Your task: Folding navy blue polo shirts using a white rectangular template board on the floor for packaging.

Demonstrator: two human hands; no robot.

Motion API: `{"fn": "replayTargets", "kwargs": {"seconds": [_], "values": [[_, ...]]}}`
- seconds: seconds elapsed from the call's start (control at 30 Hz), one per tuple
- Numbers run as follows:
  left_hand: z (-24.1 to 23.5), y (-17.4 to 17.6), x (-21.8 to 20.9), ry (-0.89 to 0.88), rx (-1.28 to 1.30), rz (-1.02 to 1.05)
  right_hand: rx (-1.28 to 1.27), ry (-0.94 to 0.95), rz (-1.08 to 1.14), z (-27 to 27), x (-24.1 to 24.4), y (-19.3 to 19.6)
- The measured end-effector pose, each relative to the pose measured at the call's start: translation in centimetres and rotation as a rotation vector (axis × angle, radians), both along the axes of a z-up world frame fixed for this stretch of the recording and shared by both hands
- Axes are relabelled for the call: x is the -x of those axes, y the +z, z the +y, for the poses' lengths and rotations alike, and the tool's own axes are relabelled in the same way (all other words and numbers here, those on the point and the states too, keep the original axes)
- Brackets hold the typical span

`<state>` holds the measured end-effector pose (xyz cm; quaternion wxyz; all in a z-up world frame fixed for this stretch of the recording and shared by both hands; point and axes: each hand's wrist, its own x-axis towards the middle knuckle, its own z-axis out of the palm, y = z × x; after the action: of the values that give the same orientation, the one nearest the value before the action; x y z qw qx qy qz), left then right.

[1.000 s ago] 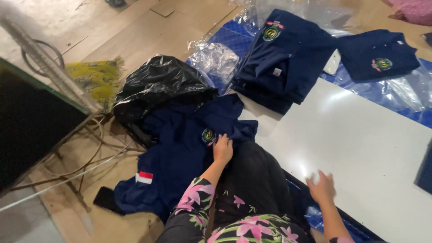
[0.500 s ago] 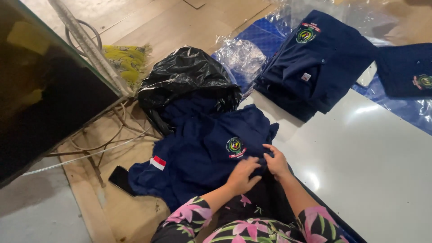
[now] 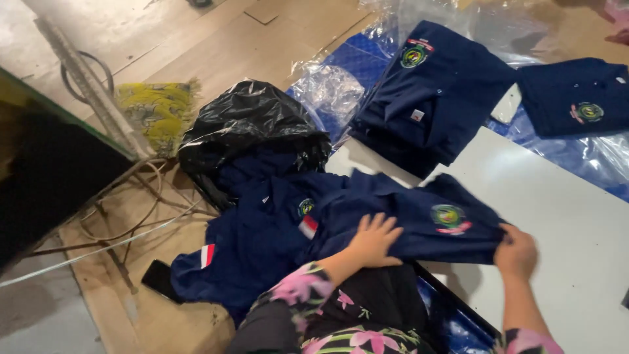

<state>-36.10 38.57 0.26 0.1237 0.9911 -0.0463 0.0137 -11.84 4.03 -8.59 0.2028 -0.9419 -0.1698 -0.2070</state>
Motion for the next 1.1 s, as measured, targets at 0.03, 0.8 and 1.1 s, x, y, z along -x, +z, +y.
{"fn": "replayTargets", "kwargs": {"seconds": [0.03,0.8,1.1], "values": [[-1.4,-0.6,-2.5,-0.008,-0.002,0.001,-0.002,-0.008,0.001,-1.6,1.0,1.5],[-5.6,-9.9,-11.0,0.330,0.231,-0.083,-0.096,-1.059,0.557,-19.0,15.0,0.5],[-3.7,-12.4,-12.2,0.483,0.488,0.215,-0.436,-0.724,0.024,-18.2,15.2,1.4]]}}
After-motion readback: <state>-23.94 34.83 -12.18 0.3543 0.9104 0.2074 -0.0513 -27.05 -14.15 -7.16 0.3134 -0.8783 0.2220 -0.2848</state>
